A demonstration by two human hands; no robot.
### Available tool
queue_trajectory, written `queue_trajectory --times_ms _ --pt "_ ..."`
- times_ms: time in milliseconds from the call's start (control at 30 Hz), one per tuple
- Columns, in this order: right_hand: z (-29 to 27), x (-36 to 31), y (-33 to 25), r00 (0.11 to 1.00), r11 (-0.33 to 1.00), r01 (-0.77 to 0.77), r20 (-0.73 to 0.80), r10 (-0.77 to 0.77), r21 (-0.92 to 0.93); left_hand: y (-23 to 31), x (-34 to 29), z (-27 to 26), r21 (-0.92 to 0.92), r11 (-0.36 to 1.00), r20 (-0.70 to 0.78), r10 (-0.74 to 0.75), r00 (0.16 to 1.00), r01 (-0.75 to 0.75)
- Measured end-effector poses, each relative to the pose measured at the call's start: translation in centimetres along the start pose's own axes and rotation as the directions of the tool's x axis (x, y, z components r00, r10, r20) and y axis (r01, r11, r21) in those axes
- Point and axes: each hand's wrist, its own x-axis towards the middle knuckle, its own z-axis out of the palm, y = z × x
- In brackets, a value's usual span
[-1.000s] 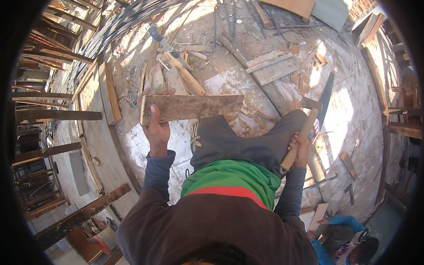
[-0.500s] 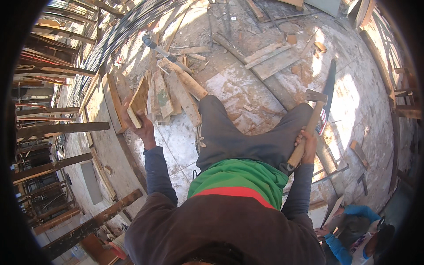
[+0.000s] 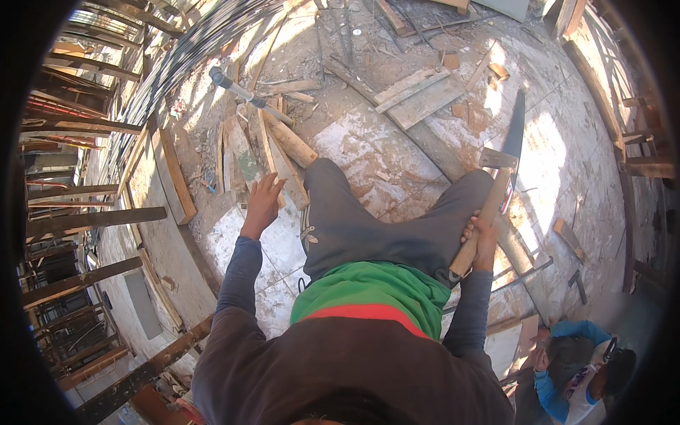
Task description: The person sits on the floor and uses a hand saw to cut a piece of wood, then uses a hammer to split the cut piece into smaller sections. The person handles the wood and tools directly without additional machinery.
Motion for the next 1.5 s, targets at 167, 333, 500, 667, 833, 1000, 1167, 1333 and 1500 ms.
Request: queue_trajectory --times_ms 167,333,500,667,833,1000,1167,1333,1500 --pt "1.8 -0.6 -0.9 0.999 0.994 0.002 -0.034 -0.006 -0.110 5.4 9.0 0.9 -0.417 0.877 -0.257 0.138 0.956 -0.239" --pt "2.2 -1.2 -0.9 0.999 0.991 -0.029 -0.036 0.024 -0.133 10.7 21.1 7.8 -0.739 0.672 -0.111 -0.055 0.992 -0.045" --pt "2.0 -2.6 -0.7 0.998 0.992 -0.050 -0.028 0.047 -0.117 15.5 29.6 14.7 -0.842 -0.085 0.538 -0.189 0.821 0.532" --pt "2.3 -3.9 -0.4 0.998 0.990 -0.067 -0.004 0.067 -0.127 19.8 35.2 20.2 -0.698 -0.527 0.679 -0.270 0.683 0.485" --pt "1.5 -4.1 -0.3 0.997 0.992 -0.081 -0.018 0.080 -0.094 23.5 36.9 19.4 -0.597 -0.619 0.782 -0.306 0.543 0.510" --pt "2.3 -2.8 -0.6 0.998 0.991 -0.063 0.016 0.066 -0.118 21.1 38.1 16.3 -0.776 -0.475 0.612 -0.407 0.678 0.415" --pt "1.8 -1.5 -1.0 0.997 0.993 -0.073 0.016 0.075 -0.088 21.9 37.9 6.8 -0.989 -0.118 -0.002 -0.598 0.801 -0.090" --pt "-0.4 -0.5 -1.2 1.000 0.999 -0.031 0.000 0.031 -0.034 18.8 35.5 -2.7 -0.564 0.816 -0.613 -0.307 0.728 -0.130" --pt "0.0 -0.5 -2.4 1.000 0.989 0.013 -0.019 -0.016 -0.147 11.4 31.4 -8.0 -0.407 0.888 -0.718 -0.165 0.676 -0.216"
